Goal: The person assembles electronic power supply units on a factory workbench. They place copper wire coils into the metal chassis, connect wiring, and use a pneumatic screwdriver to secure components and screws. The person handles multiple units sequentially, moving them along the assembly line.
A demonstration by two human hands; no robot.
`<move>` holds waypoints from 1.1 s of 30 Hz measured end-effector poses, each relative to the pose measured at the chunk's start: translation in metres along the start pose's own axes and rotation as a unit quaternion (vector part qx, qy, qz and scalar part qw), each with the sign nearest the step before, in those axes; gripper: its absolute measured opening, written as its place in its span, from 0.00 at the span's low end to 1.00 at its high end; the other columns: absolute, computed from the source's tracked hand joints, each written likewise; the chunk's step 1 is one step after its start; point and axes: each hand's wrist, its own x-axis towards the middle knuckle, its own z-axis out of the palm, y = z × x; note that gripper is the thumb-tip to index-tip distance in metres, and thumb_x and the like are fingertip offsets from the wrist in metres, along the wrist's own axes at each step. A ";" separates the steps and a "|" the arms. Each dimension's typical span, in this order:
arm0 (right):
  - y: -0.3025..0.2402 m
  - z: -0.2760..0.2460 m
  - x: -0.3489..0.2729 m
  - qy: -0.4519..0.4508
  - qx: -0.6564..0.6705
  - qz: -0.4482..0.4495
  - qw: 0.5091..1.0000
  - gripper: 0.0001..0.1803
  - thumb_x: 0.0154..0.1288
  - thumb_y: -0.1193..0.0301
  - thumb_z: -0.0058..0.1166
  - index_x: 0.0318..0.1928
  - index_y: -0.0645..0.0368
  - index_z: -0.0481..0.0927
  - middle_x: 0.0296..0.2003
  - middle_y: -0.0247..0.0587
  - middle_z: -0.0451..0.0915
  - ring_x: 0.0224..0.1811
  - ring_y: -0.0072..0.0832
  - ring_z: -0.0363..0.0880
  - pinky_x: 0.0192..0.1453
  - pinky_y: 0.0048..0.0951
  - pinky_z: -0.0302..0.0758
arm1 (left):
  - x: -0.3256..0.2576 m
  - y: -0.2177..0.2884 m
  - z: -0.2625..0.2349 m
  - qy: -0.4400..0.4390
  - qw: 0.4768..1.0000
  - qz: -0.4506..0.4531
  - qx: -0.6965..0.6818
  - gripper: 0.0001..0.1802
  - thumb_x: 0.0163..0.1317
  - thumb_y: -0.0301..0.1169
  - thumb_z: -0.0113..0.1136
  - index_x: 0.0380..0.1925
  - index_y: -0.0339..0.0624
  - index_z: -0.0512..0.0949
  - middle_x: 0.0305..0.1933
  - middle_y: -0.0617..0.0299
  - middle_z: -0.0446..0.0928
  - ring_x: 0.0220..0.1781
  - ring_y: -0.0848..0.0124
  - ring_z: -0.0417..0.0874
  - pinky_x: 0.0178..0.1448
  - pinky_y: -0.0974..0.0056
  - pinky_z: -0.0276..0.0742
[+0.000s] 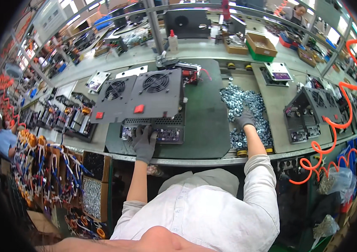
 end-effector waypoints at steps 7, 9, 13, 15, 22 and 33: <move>0.029 0.027 0.049 0.030 0.008 -0.028 0.999 0.26 0.53 0.64 0.58 0.54 0.59 0.79 0.47 0.60 0.82 0.52 0.54 0.81 0.60 0.40 0.76 | -0.006 0.010 -0.003 0.023 0.999 0.008 0.022 0.30 0.63 0.60 0.52 0.58 0.58 0.77 0.66 0.49 0.71 0.70 0.41 0.64 0.70 0.30 0.49; 0.066 0.039 0.067 0.072 0.237 -0.028 0.968 0.16 0.58 0.70 0.56 0.47 0.60 0.82 0.33 0.48 0.84 0.29 0.40 0.83 0.33 0.38 0.80 | -0.007 0.020 -0.002 0.015 1.000 0.016 -0.002 0.30 0.63 0.61 0.52 0.58 0.58 0.77 0.65 0.48 0.71 0.71 0.40 0.63 0.70 0.30 0.51; 0.051 -0.010 0.035 0.075 0.631 0.028 0.772 0.13 0.64 0.78 0.50 0.48 0.55 0.79 0.28 0.36 0.80 0.22 0.22 0.78 0.20 0.25 0.74 | -0.013 0.037 0.000 0.001 1.000 0.018 0.019 0.31 0.63 0.62 0.51 0.58 0.58 0.77 0.66 0.49 0.71 0.71 0.41 0.64 0.70 0.31 0.51; 0.049 -0.019 0.035 0.150 0.677 -0.001 0.720 0.10 0.65 0.78 0.49 0.44 0.59 0.80 0.27 0.35 0.79 0.20 0.22 0.76 0.19 0.23 0.72 | -0.016 0.047 0.002 0.000 0.999 0.033 0.002 0.32 0.63 0.63 0.50 0.58 0.56 0.77 0.66 0.49 0.70 0.71 0.42 0.64 0.71 0.31 0.50; 0.038 -0.033 -0.022 0.211 0.325 -0.305 0.870 0.10 0.63 0.68 0.51 0.38 0.60 0.81 0.26 0.43 0.79 0.24 0.34 0.78 0.28 0.33 0.75 | -0.033 0.069 0.014 0.046 0.989 0.103 -0.092 0.29 0.63 0.57 0.55 0.56 0.51 0.78 0.66 0.51 0.70 0.70 0.44 0.65 0.71 0.36 0.51; -0.033 0.011 -0.086 0.128 0.108 -0.300 0.939 0.19 0.69 0.57 0.48 0.46 0.55 0.86 0.40 0.53 0.84 0.46 0.50 0.81 0.51 0.44 0.75 | -0.062 0.018 -0.034 0.181 0.952 0.126 -0.214 0.22 0.55 0.34 0.66 0.51 0.45 0.78 0.56 0.51 0.76 0.56 0.51 0.77 0.61 0.51 0.72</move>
